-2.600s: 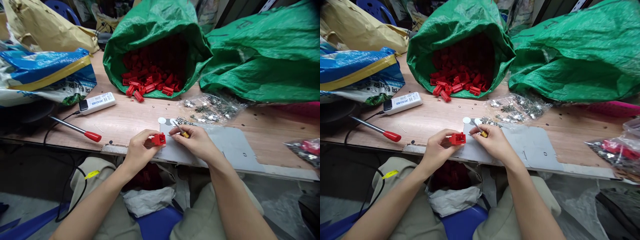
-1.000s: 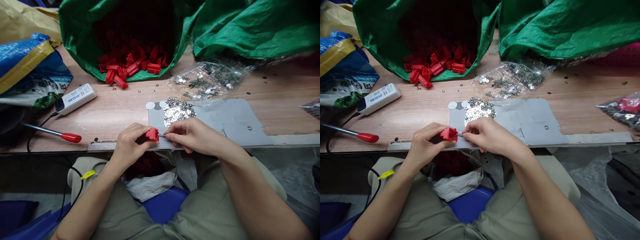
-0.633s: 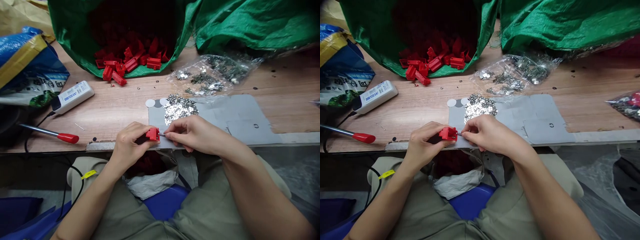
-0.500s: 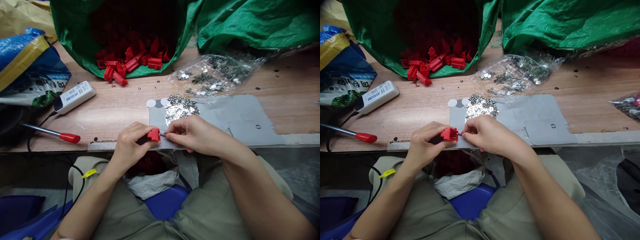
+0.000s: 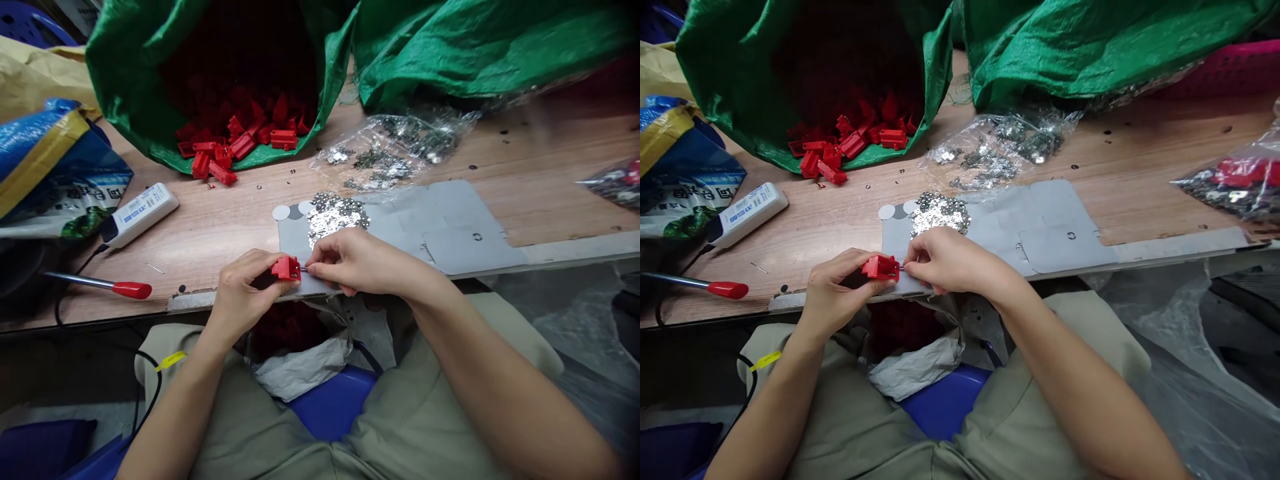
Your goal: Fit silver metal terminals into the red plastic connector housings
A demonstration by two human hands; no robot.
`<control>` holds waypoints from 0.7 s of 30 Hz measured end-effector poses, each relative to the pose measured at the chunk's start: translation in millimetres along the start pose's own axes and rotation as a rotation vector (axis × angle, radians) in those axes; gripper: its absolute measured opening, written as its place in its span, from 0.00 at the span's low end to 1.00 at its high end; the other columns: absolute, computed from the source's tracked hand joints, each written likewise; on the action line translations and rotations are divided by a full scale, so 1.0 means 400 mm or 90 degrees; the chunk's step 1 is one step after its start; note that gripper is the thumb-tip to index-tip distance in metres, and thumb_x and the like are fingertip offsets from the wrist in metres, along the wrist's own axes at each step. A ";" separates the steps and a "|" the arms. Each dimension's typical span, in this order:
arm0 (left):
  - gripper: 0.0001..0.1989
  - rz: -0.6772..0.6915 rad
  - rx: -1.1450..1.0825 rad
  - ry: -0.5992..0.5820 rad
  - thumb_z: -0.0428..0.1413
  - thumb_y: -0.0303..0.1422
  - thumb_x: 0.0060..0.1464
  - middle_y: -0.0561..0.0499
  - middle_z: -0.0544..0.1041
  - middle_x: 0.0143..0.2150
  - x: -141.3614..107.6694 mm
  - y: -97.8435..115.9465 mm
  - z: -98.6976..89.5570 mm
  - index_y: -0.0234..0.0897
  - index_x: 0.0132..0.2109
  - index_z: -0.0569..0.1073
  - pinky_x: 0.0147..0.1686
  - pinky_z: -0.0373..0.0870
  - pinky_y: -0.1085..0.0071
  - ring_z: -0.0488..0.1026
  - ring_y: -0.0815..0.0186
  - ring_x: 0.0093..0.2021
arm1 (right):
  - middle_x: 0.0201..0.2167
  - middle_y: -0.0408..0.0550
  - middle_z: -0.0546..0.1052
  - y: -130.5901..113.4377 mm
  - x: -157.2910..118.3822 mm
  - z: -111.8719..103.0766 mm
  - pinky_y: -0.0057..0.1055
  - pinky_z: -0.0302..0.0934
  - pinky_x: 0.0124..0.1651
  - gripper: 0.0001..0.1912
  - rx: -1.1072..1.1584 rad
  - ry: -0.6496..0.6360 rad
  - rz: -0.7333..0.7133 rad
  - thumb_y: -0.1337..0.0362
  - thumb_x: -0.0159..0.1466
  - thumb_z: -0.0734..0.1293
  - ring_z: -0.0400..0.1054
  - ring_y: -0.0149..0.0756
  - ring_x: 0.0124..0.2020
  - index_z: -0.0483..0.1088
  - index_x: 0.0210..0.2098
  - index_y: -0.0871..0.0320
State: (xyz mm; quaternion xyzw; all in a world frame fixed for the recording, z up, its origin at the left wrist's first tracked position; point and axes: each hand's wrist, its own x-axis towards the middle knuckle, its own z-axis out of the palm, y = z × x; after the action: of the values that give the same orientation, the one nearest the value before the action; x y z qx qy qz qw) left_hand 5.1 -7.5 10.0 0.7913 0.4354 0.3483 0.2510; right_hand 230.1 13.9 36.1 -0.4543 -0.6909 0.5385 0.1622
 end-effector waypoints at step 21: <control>0.10 0.010 0.005 -0.017 0.66 0.31 0.54 0.49 0.82 0.39 0.001 -0.004 -0.004 0.38 0.45 0.81 0.40 0.73 0.68 0.77 0.64 0.39 | 0.18 0.38 0.72 0.006 0.000 0.007 0.25 0.54 0.22 0.07 -0.042 0.021 -0.011 0.70 0.64 0.65 0.66 0.30 0.16 0.74 0.31 0.58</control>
State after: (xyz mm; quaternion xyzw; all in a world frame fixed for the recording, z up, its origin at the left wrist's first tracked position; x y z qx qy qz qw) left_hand 3.1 -6.0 10.0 0.8003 0.4273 0.3378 0.2508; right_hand 229.1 12.1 32.9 -0.4620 -0.7092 0.5068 0.1632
